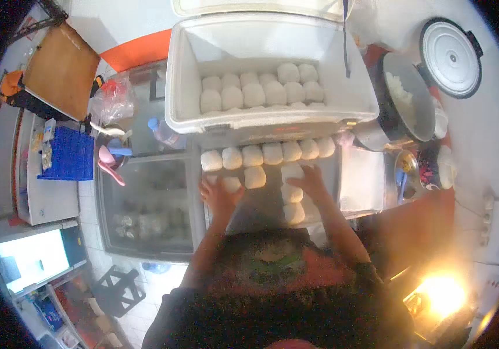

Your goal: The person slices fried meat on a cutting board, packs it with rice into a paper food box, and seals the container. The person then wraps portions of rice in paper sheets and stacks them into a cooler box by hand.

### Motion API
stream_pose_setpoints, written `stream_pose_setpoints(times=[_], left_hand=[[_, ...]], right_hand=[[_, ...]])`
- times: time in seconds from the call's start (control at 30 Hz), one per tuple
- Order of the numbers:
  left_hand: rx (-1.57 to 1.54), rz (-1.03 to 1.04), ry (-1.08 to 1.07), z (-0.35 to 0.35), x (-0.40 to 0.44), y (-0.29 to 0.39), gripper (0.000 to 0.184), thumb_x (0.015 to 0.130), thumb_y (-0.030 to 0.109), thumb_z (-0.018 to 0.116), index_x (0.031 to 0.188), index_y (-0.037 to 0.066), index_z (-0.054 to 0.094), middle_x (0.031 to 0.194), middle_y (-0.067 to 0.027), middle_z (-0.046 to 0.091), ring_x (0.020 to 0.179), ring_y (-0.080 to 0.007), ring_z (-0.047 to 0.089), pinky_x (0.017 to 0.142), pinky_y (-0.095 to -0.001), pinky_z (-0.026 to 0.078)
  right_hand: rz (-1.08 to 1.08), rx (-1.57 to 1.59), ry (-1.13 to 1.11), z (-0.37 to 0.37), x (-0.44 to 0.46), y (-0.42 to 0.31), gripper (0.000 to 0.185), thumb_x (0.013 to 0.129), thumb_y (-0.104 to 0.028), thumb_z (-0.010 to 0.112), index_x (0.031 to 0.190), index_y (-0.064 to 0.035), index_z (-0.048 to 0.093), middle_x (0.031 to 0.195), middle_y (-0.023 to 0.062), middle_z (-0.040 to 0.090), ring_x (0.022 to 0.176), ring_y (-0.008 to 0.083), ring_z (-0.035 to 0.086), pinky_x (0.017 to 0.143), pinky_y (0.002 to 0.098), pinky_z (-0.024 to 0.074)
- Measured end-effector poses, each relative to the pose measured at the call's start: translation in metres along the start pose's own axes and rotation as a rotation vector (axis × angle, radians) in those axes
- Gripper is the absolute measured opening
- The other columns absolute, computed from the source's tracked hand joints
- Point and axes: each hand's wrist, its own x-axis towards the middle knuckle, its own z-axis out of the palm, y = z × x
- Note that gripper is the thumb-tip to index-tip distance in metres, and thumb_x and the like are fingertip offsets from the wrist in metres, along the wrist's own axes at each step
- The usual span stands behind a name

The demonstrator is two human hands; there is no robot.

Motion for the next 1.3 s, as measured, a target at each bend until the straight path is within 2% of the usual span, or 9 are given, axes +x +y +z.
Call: stream_pose_setpoints(times=[0.17, 0.27, 0.57, 0.63, 0.7, 0.83, 0.93, 1.1, 1.3], left_hand=[[0.065, 0.07, 0.013, 0.023, -0.001, -0.016, 0.086, 0.061, 0.058, 0.08, 0.129, 0.012, 0.057, 0.149, -0.0259, 0.027, 0.137, -0.052, 0.025, 0.102, -0.0697, 0.029], [0.085, 0.094, 0.075, 0.031, 0.006, -0.023, 0.085, 0.06, 0.058, 0.081, 0.127, 0.01, 0.058, 0.148, -0.0268, 0.029, 0.135, -0.0517, 0.027, 0.101, -0.0686, 0.031], [-0.129, 0.074, -0.092, -0.016, 0.003, -0.059, 0.079, 0.066, 0.047, 0.083, 0.128, 0.006, 0.055, 0.139, -0.0305, 0.038, 0.125, -0.048, 0.041, 0.1, -0.0586, 0.039], [-0.362, -0.107, -0.335, -0.055, 0.0, -0.061, 0.08, 0.069, 0.043, 0.082, 0.132, 0.004, 0.051, 0.139, -0.0265, 0.039, 0.126, -0.0392, 0.043, 0.102, -0.0512, 0.041], [-0.64, -0.187, -0.375, -0.109, -0.006, -0.049, 0.081, 0.07, 0.041, 0.082, 0.133, 0.002, 0.05, 0.14, -0.0236, 0.039, 0.127, -0.0346, 0.044, 0.102, -0.0473, 0.042], [-1.28, -0.426, -0.324, -0.213, -0.02, -0.018, 0.083, 0.069, 0.031, 0.082, 0.135, -0.002, 0.045, 0.138, -0.0163, 0.042, 0.126, -0.0261, 0.046, 0.1, -0.0387, 0.044], [-1.534, -0.032, -0.373, -0.282, -0.01, -0.002, 0.092, 0.061, 0.031, 0.082, 0.139, 0.004, 0.042, 0.14, -0.016, 0.042, 0.129, -0.0271, 0.044, 0.101, -0.0409, 0.043], [-0.713, 0.792, 0.048, -0.338, 0.091, 0.129, 0.085, 0.06, 0.035, 0.085, 0.131, 0.005, 0.051, 0.142, -0.0203, 0.039, 0.13, -0.0346, 0.042, 0.108, -0.0457, 0.036], [0.026, 0.121, -0.223, -0.24, 0.223, 0.239, 0.101, 0.067, 0.065, 0.073, 0.142, 0.002, 0.046, 0.148, -0.0249, 0.036, 0.138, -0.0425, 0.033, 0.114, -0.0508, 0.03]], right_hand=[[-0.314, 0.748, -0.24, -0.117, -0.1, -0.158, 0.098, 0.052, -0.031, 0.096, 0.136, -0.005, 0.053, 0.153, 0.0196, 0.027, 0.136, 0.0374, 0.036, 0.113, 0.0458, 0.0343], [-0.596, 0.458, -0.042, -0.155, -0.069, -0.231, 0.098, 0.053, -0.03, 0.095, 0.137, -0.0045, 0.052, 0.153, 0.0203, 0.025, 0.136, 0.0361, 0.037, 0.11, 0.046, 0.0369], [-0.09, -0.402, -0.126, -0.115, 0.218, -0.302, 0.101, 0.068, -0.064, 0.075, 0.143, -0.0033, 0.045, 0.151, 0.0258, 0.034, 0.14, 0.0426, 0.031, 0.112, 0.0523, 0.0294], [-0.067, -0.529, -0.329, -0.099, 0.25, -0.295, 0.101, 0.067, -0.065, 0.075, 0.146, -0.0104, 0.044, 0.151, 0.0226, 0.036, 0.14, 0.0389, 0.031, 0.11, 0.0495, 0.0337], [-0.02, -0.593, 0.08, -0.04, 0.3, -0.247, 0.107, 0.069, -0.067, 0.073, 0.151, -0.01, 0.034, 0.151, 0.0231, 0.035, 0.14, 0.0458, 0.029, 0.11, 0.0581, 0.0311], [0.149, -0.562, 0.108, -0.053, 0.228, -0.286, 0.108, 0.069, -0.069, 0.072, 0.151, -0.0112, 0.033, 0.151, 0.0243, 0.034, 0.136, 0.0534, 0.029, 0.109, 0.0648, 0.0271], [-0.138, -0.496, -0.092, -0.069, 0.268, -0.265, 0.087, 0.08, -0.063, 0.065, 0.145, -0.0102, 0.043, 0.149, 0.0201, 0.039, 0.136, 0.0418, 0.036, 0.109, 0.0551, 0.0325], [-0.314, -0.182, -0.075, -0.154, 0.242, -0.249, 0.059, 0.089, -0.045, 0.06, 0.136, -0.009, 0.054, 0.136, 0.016, 0.05, 0.128, 0.0302, 0.047, 0.106, 0.0435, 0.0387], [-0.558, 0.772, 0.332, -0.244, 0.006, -0.228, 0.032, 0.093, -0.015, 0.057, 0.121, -0.0001, 0.062, 0.127, 0.0141, 0.061, 0.117, 0.0183, 0.057, 0.1, 0.0319, 0.0436]])
